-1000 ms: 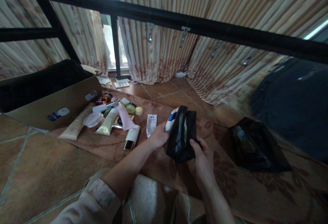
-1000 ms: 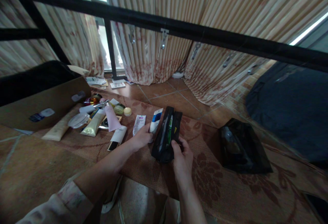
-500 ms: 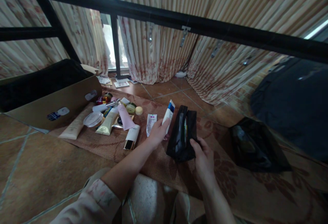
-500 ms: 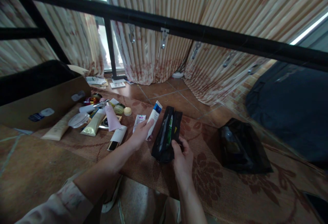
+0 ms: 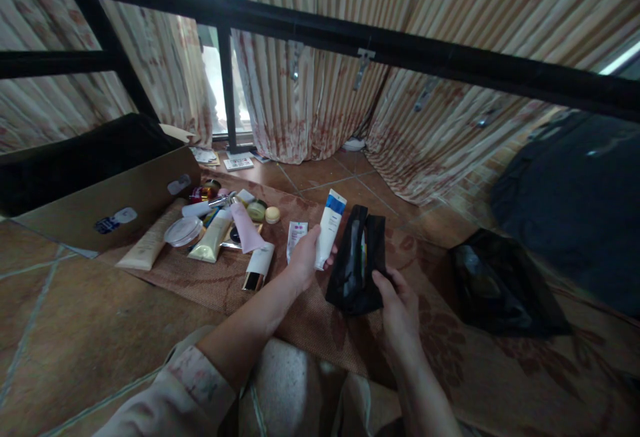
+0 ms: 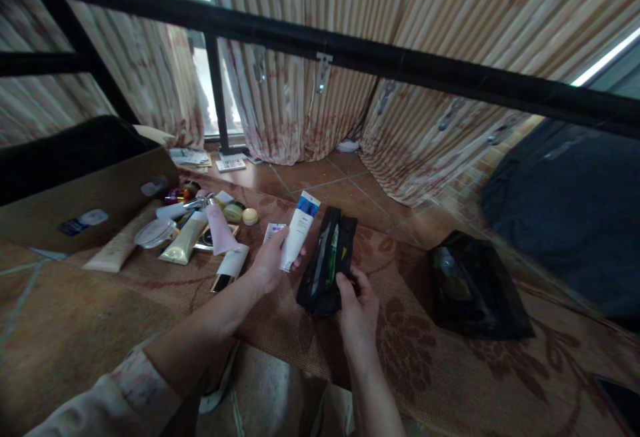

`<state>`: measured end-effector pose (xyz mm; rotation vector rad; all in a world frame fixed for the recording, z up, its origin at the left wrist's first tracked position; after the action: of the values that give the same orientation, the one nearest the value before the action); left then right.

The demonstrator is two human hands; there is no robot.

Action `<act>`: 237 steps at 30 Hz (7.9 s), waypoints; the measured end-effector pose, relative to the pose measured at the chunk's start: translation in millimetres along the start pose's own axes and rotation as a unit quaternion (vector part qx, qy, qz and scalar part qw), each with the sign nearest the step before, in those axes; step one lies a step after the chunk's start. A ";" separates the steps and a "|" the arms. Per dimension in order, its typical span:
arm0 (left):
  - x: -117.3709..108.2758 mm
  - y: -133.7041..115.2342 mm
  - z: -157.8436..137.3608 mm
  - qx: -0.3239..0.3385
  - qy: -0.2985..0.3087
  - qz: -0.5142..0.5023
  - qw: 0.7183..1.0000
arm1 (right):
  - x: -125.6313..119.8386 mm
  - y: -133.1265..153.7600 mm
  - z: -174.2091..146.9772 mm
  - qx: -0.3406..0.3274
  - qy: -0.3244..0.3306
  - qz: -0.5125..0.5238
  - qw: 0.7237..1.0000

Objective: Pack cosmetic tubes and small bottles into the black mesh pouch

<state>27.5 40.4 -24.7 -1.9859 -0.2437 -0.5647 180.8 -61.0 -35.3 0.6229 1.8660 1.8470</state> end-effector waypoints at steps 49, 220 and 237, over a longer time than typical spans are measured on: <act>2.4 5.2 -0.3 -0.022 0.012 0.028 0.999 | -0.2 -4.8 1.3 0.004 0.003 0.007 1.000; 4.9 4.6 -3.0 -0.012 0.039 0.008 0.999 | 1.3 0.1 -0.8 0.009 -0.005 0.014 1.000; 5.7 4.0 -4.1 -0.012 0.036 0.005 0.999 | 1.2 -0.2 -0.4 -0.001 0.009 0.004 1.000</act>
<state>32.9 34.5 -23.5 -1.9840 -0.1829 -0.6336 179.6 -60.6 -35.5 0.6147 1.8756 1.8660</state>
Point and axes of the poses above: each hand's wrist, its own z-axis towards the middle knuckle, its own x-axis out of the palm, y = z × x, the point moved 4 cm from there along z, towards the middle knuckle, and after that the axes turned 2 degrees about z, right-handed, at the moved point
